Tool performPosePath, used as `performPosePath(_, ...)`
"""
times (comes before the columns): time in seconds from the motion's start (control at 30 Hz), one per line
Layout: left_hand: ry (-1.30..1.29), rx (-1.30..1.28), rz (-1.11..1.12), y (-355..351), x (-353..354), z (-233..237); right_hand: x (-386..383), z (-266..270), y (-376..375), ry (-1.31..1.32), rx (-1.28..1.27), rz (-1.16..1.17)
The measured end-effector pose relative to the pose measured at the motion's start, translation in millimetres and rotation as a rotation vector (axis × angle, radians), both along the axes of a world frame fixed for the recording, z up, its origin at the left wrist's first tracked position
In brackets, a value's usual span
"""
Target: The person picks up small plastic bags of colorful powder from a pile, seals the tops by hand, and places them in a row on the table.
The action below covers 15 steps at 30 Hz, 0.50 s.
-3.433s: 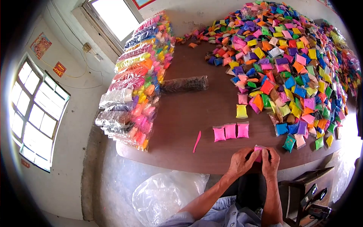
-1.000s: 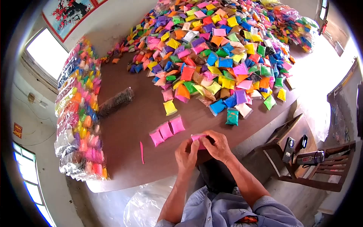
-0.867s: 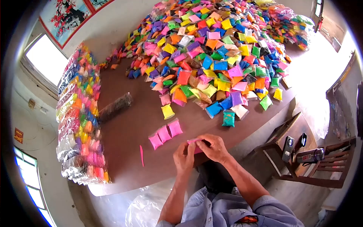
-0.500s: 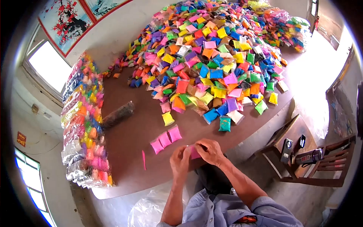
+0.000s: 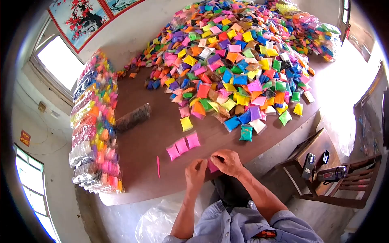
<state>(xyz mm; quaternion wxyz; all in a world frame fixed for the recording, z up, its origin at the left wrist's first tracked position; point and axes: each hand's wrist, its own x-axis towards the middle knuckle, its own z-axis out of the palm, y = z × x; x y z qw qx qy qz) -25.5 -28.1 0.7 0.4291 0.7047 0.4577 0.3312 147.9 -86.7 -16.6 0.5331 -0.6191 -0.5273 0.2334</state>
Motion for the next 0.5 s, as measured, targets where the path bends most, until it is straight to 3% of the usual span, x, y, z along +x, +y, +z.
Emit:
performPosePath(0.23, -0.176, -0.107, 0.154, 1, -18, 19, -2, 2, 5, -0.051, 0.051, -0.063)
performPosePath(0.33, -0.083, 0.068, 0.236, 21, -61, 13, -3, 0, 4, -0.121, 0.063, -0.096)
performPosePath(0.4, 0.136, 0.326, 0.374, 32, -89, 21, -3, -2, 5, -0.168, 0.04, -0.107)
performPosePath(0.5, 0.34, 0.402, 0.444, 53, -135, 14, -3, -4, 7, -0.211, 0.138, -0.141)
